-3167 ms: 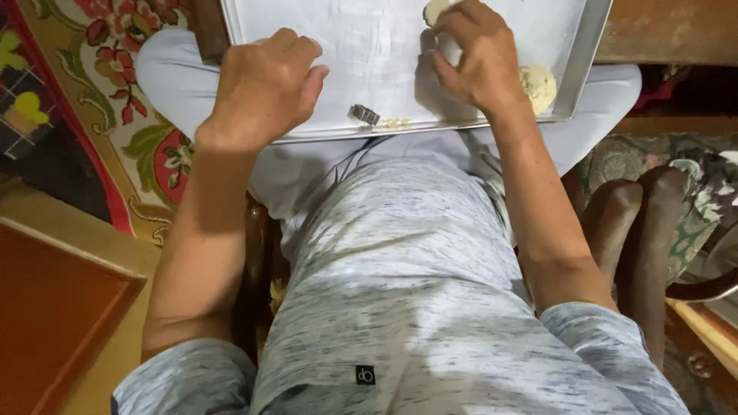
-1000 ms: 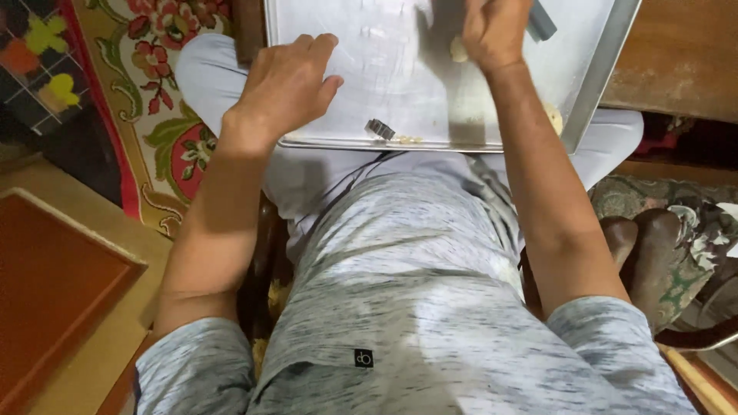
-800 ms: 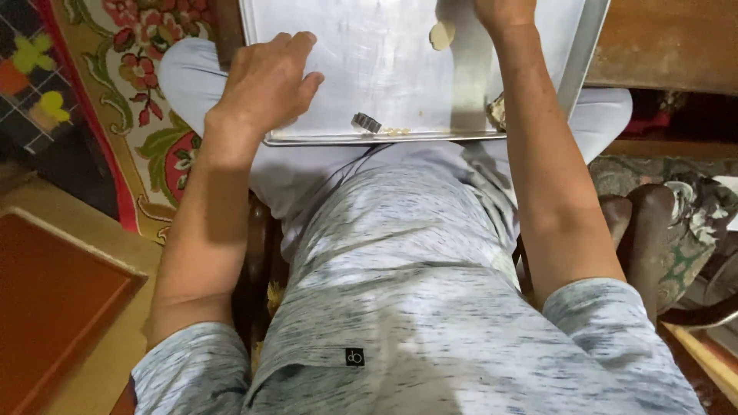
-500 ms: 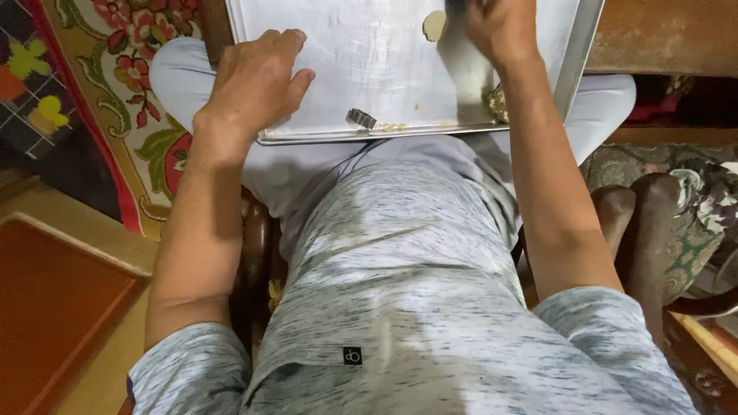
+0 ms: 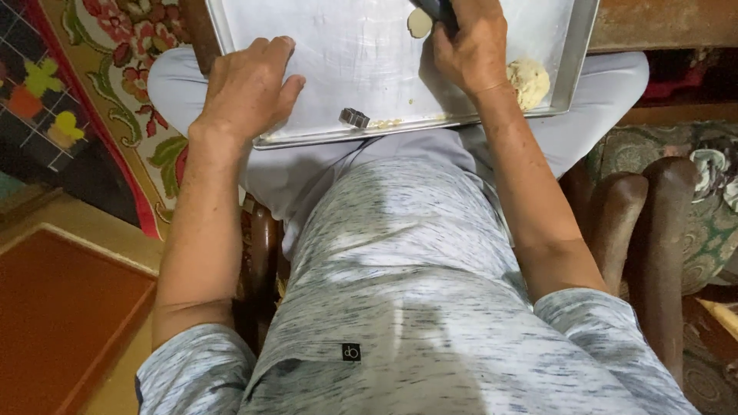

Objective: Molding dough into star shapes using a cookie cutter on a metal tray while sitting on the floor.

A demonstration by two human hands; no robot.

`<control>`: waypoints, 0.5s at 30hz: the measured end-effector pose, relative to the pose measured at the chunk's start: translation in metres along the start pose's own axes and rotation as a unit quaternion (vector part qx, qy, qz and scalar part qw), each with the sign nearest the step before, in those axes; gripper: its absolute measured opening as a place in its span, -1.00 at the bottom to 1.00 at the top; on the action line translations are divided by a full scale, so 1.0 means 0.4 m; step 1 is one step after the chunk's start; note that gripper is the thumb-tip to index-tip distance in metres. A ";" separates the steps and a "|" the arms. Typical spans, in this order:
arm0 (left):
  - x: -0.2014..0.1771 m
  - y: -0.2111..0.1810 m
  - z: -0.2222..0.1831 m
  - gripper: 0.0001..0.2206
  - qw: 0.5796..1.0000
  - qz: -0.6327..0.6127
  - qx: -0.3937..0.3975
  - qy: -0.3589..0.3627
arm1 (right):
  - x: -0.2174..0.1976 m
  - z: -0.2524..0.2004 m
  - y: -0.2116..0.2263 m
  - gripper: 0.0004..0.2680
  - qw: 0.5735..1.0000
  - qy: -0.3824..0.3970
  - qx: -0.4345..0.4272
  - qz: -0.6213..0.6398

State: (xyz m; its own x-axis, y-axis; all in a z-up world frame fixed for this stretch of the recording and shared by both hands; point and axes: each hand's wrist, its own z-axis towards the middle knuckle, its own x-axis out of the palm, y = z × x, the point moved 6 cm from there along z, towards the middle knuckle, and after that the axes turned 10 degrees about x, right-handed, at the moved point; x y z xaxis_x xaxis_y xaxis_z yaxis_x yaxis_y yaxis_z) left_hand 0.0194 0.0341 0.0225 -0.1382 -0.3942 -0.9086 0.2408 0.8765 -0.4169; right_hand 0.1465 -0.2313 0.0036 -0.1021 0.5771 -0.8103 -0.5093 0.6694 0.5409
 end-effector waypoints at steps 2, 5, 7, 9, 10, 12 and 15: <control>-0.005 0.002 0.003 -0.71 1.000 -0.008 -0.007 -0.006 | -0.011 0.002 0.003 -0.70 0.999 -0.007 0.025 0.026; -0.003 0.005 0.003 -0.73 1.000 -0.010 -0.023 0.015 | -0.024 -0.002 0.051 -0.62 0.998 0.025 -0.011 0.063; -0.001 0.005 0.003 -0.73 0.999 -0.006 -0.032 0.035 | -0.020 -0.011 0.066 -0.65 0.999 0.013 -0.022 -0.030; 0.001 0.005 0.004 -0.71 0.999 -0.006 -0.026 0.036 | 0.027 -0.016 0.055 -0.60 0.995 0.052 -0.015 -0.087; 0.001 0.004 0.006 -0.69 0.999 -0.004 -0.021 0.036 | 0.058 -0.020 0.046 -0.53 0.986 0.090 -0.009 -0.143; 0.006 0.006 0.002 -0.70 0.999 -0.002 -0.016 0.031 | 0.106 -0.032 0.029 -0.54 0.976 0.150 0.035 -0.156; 0.003 0.006 -0.001 -0.70 1.000 0.001 -0.006 0.021 | 0.126 -0.018 0.065 -0.54 0.976 0.154 0.044 -0.146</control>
State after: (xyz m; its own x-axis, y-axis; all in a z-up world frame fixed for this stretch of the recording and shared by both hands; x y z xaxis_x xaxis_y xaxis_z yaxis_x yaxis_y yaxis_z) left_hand 0.0195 0.0356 0.0203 -0.1781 -0.3800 -0.9077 0.2299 0.8808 -0.4139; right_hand 0.1220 -0.1884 -0.0248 -0.2231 0.1966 -0.9548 -0.4814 0.8295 0.2833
